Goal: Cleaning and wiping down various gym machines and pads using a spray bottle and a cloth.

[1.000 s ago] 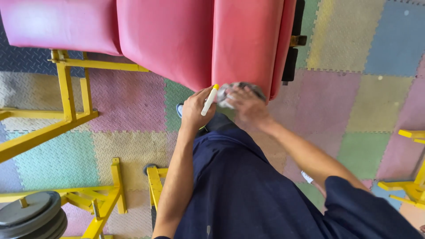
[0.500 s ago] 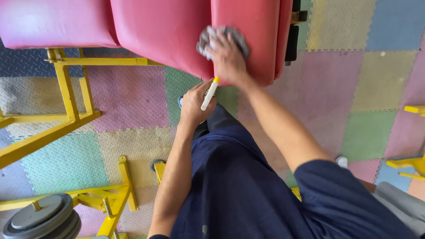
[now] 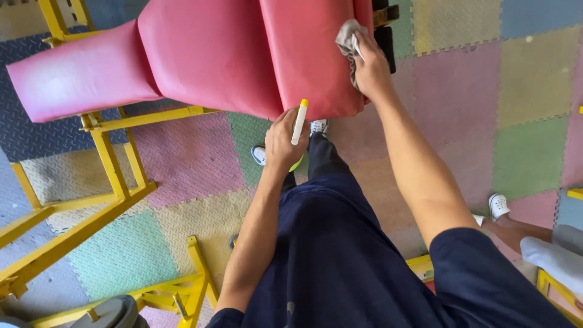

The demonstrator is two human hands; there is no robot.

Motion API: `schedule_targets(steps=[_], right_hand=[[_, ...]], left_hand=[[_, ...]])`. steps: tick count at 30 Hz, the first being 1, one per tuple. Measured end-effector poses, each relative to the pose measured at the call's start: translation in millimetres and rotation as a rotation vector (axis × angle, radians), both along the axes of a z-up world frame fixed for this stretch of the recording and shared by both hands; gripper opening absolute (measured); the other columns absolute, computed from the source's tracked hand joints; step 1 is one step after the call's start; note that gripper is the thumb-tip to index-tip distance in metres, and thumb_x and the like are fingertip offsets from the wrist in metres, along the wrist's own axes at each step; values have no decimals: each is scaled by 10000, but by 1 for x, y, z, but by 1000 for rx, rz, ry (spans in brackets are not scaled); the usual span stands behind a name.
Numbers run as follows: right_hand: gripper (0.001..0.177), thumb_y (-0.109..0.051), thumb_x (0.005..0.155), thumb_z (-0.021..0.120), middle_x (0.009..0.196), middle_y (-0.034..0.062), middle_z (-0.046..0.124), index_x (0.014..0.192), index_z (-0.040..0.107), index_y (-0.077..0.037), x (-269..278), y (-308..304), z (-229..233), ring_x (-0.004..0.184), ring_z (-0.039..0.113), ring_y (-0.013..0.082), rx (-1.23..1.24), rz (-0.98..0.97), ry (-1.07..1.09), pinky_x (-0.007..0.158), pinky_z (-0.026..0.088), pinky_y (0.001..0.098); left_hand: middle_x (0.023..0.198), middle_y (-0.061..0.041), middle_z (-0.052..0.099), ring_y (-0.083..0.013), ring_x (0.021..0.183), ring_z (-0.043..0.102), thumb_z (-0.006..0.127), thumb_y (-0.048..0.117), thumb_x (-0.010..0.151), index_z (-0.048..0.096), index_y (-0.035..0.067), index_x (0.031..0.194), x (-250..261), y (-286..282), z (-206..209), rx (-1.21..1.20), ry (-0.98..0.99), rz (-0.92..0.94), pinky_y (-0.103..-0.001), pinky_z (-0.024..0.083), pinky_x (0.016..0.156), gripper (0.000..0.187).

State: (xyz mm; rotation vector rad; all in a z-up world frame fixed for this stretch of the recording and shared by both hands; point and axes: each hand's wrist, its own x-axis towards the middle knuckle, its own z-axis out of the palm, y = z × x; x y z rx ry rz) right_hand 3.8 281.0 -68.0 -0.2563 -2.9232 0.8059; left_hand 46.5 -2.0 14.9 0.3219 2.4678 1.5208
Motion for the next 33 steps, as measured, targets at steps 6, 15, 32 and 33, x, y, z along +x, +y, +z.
schedule_targets(steps=[6, 15, 32, 33], right_hand=[[521, 40, 1008, 570, 1621, 285, 344, 1524, 505, 2, 18, -7, 9, 1503, 363, 457, -49, 230, 68, 1244, 312, 473], [518, 99, 951, 577, 1603, 126, 478, 1435, 591, -84, 48, 20, 3, 1502, 454, 378, -238, 350, 84, 1248, 406, 448], [468, 31, 1053, 526, 1657, 211, 335, 1512, 474, -43, -86, 51, -13, 1533, 358, 411, -377, 318, 55, 1254, 346, 455], [485, 36, 1054, 513, 1679, 223, 278, 1529, 453, -38, -80, 49, -15, 1551, 313, 430, -365, 357, 51, 1267, 314, 471]], left_hand=[[1046, -200, 722, -448, 933, 683, 675, 230, 927, 650, 63, 1230, -34, 39, 1, -30, 18, 35, -504, 542, 752, 347], [816, -209, 673, -448, 772, 656, 693, 192, 925, 627, 62, 985, -120, 112, 7, -18, 122, 181, -515, 503, 634, 157], [777, -194, 677, -448, 734, 651, 662, 152, 853, 631, 56, 930, -198, 177, 15, -171, -23, 479, -525, 495, 611, 127], [751, -190, 674, -443, 723, 652, 663, 166, 879, 604, 51, 796, -199, 177, 11, -229, -132, 479, -524, 491, 618, 154]])
